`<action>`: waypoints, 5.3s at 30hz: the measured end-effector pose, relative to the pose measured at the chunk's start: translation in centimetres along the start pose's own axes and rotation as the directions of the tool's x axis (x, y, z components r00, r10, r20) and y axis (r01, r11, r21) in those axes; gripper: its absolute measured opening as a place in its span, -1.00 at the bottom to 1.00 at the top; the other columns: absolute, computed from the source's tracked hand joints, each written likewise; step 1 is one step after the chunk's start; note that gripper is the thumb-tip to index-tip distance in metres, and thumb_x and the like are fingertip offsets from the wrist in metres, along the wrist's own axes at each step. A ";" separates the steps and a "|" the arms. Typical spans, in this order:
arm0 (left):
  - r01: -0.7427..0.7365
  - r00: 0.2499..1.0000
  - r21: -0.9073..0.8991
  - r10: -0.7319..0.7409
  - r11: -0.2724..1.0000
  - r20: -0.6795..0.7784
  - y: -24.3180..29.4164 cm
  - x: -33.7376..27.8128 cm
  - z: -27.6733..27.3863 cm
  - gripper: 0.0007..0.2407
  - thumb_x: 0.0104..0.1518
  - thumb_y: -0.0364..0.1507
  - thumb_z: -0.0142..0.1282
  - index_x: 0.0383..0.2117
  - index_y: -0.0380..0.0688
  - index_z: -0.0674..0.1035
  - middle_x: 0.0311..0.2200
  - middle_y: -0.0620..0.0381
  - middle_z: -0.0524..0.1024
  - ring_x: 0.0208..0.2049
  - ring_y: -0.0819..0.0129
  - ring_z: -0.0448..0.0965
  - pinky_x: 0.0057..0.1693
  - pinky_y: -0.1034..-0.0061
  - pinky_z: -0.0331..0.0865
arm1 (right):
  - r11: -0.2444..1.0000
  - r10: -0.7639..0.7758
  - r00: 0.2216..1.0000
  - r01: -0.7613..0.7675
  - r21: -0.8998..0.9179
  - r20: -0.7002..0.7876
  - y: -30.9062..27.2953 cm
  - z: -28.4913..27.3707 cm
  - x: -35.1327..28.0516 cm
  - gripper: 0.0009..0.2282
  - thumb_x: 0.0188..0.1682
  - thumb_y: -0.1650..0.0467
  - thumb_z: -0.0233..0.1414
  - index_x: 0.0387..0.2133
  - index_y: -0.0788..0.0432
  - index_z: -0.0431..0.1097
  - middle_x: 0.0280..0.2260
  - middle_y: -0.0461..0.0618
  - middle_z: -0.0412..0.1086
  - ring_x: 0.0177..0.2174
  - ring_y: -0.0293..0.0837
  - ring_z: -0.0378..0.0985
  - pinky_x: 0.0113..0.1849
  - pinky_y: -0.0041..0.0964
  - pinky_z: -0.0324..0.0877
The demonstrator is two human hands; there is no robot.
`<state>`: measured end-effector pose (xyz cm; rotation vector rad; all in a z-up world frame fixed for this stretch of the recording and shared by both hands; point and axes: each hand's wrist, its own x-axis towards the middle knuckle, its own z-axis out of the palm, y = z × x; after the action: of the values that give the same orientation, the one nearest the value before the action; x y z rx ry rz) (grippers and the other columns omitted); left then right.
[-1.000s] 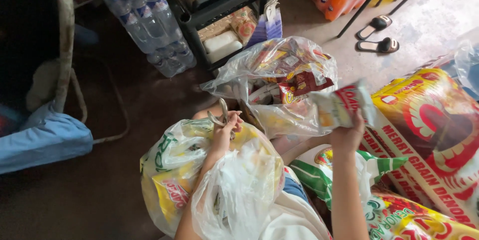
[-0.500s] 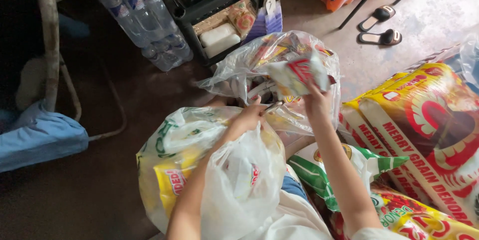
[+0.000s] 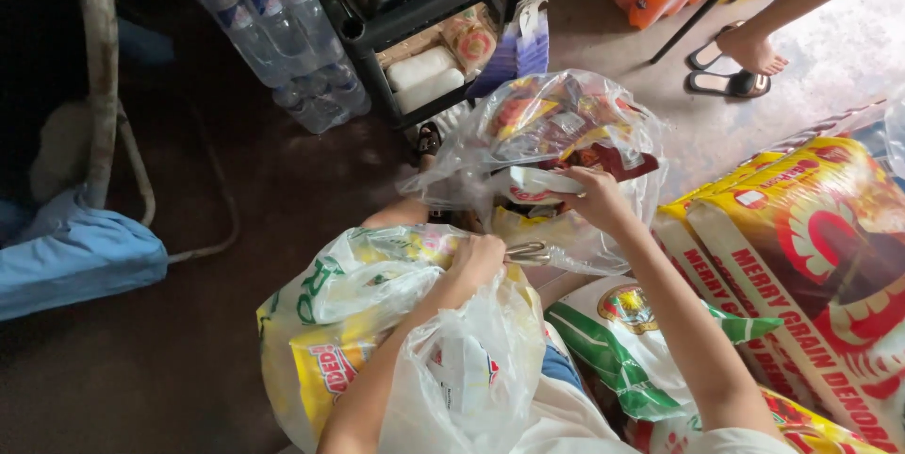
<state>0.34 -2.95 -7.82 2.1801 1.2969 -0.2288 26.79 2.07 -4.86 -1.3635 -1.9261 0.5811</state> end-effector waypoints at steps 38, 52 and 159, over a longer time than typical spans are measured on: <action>-0.012 0.999 -0.147 0.006 0.989 -0.045 -0.6 -3.1 -2.3 -0.88 -0.08 -0.44 0.01 -0.43 0.01 0.56 -0.28 0.12 0.67 -0.18 -0.04 0.68 0.03 0.14 0.57 | 0.646 0.082 0.874 0.319 -0.693 0.478 10.1 17.5 -0.2 -0.60 -0.27 0.00 0.14 -0.22 -0.17 0.57 -0.33 -0.04 0.61 -0.28 0.01 0.69 0.12 0.39 0.01; -0.408 0.906 -0.821 0.069 0.399 -0.417 -2.7 -23.9 -15.6 -0.57 -0.01 -0.54 0.00 0.08 -0.31 0.54 -0.46 0.04 0.54 -0.61 0.43 0.52 -0.43 0.48 0.45 | 0.788 -0.326 0.944 0.298 0.539 -0.046 -24.4 -3.4 -1.6 -0.77 0.01 0.27 0.12 -0.25 0.19 0.57 -0.34 0.07 0.53 -0.29 0.02 0.57 -0.12 -0.04 0.42; 0.025 0.682 0.380 0.262 0.925 -0.683 11.2 -51.1 -18.0 -0.75 0.37 -0.37 -0.06 0.03 -0.22 0.57 -0.63 0.25 0.29 -0.62 0.35 0.33 -0.45 0.39 0.28 | 0.867 -0.369 0.723 0.494 -0.064 0.584 -26.6 15.8 -7.5 -0.69 -0.25 0.38 0.10 -0.22 0.22 0.45 -0.25 0.31 0.44 -0.24 0.37 0.50 -0.34 0.21 0.49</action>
<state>-18.88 -34.94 33.03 2.8157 1.5916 0.5777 -0.20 -13.69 1.23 -0.8379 -2.7551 0.5819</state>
